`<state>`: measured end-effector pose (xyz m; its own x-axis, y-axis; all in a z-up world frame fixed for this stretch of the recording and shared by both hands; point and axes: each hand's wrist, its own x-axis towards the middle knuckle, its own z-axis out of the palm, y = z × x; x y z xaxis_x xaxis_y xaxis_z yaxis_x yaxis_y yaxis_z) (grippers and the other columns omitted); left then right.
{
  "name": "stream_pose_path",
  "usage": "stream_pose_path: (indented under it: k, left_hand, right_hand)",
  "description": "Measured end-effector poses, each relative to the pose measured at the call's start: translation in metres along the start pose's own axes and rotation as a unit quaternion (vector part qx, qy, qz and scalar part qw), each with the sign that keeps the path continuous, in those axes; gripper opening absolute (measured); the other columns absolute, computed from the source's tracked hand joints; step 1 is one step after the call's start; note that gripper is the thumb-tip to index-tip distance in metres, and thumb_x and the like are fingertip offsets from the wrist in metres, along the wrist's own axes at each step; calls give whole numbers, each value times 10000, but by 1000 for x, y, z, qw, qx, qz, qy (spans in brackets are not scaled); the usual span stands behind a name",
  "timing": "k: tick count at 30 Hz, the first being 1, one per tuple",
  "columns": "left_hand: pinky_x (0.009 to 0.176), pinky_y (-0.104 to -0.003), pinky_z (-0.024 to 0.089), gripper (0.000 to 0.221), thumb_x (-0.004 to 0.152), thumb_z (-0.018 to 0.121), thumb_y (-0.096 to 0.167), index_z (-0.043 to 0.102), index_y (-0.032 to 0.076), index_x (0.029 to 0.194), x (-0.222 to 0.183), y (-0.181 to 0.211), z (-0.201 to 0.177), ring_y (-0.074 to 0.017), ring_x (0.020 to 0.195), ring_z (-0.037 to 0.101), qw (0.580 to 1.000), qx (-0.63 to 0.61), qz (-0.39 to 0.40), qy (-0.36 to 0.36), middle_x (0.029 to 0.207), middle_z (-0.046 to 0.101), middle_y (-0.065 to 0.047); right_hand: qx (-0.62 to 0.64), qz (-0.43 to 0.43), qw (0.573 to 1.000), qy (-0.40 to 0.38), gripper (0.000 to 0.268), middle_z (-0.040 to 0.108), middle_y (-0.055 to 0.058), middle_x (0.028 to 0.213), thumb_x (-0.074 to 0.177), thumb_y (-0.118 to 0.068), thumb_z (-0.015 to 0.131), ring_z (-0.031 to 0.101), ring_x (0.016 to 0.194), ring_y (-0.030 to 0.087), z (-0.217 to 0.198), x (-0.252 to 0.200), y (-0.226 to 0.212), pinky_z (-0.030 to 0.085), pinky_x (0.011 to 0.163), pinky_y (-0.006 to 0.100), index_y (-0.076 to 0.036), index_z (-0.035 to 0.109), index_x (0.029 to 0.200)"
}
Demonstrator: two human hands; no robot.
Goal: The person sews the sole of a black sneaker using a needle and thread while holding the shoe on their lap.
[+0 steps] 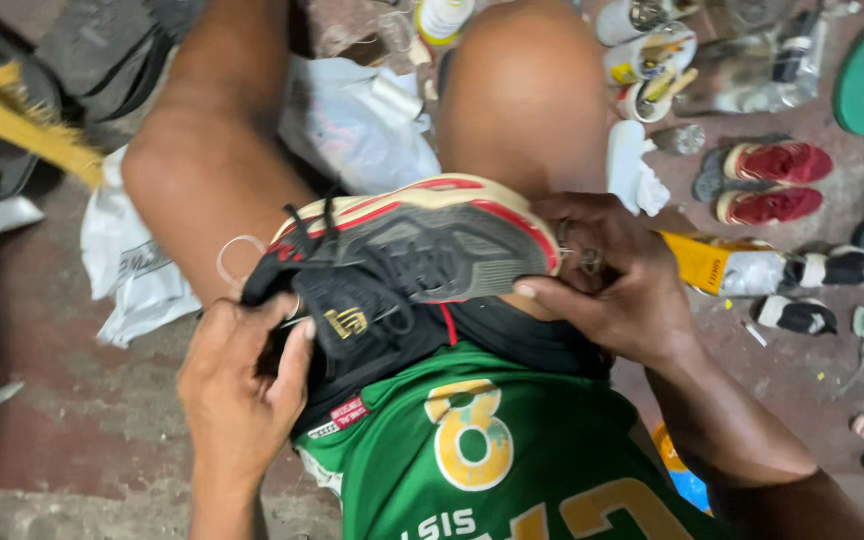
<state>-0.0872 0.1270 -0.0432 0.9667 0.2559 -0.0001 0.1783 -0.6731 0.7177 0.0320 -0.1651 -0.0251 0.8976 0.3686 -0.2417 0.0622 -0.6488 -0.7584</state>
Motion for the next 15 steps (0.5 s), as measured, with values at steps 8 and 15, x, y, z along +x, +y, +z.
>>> stream_pose_path:
  k: [8,15]
  left_hand:
    - [623,-221,258,567,995,810,-26,357,102,680,-48,-117,-8,-33,649,332,922,-335,-158,110,691,380,46]
    - [528,-216,234,595,1078,784,29,343,135,694,-82,-202,-9,-39,561,327,889,-338,-237,197,626,399,51]
  right_hand:
    - [188,22,981,-38,549,503,-76,824,806,17,844,359,637,-24,11,7,8,334,601,150,-30,575,1281]
    - [190,-4,978,-82,379,537,-41,1110,788,75,807,397,645,-16,14,15,11,367,607,161,-42,647,1111]
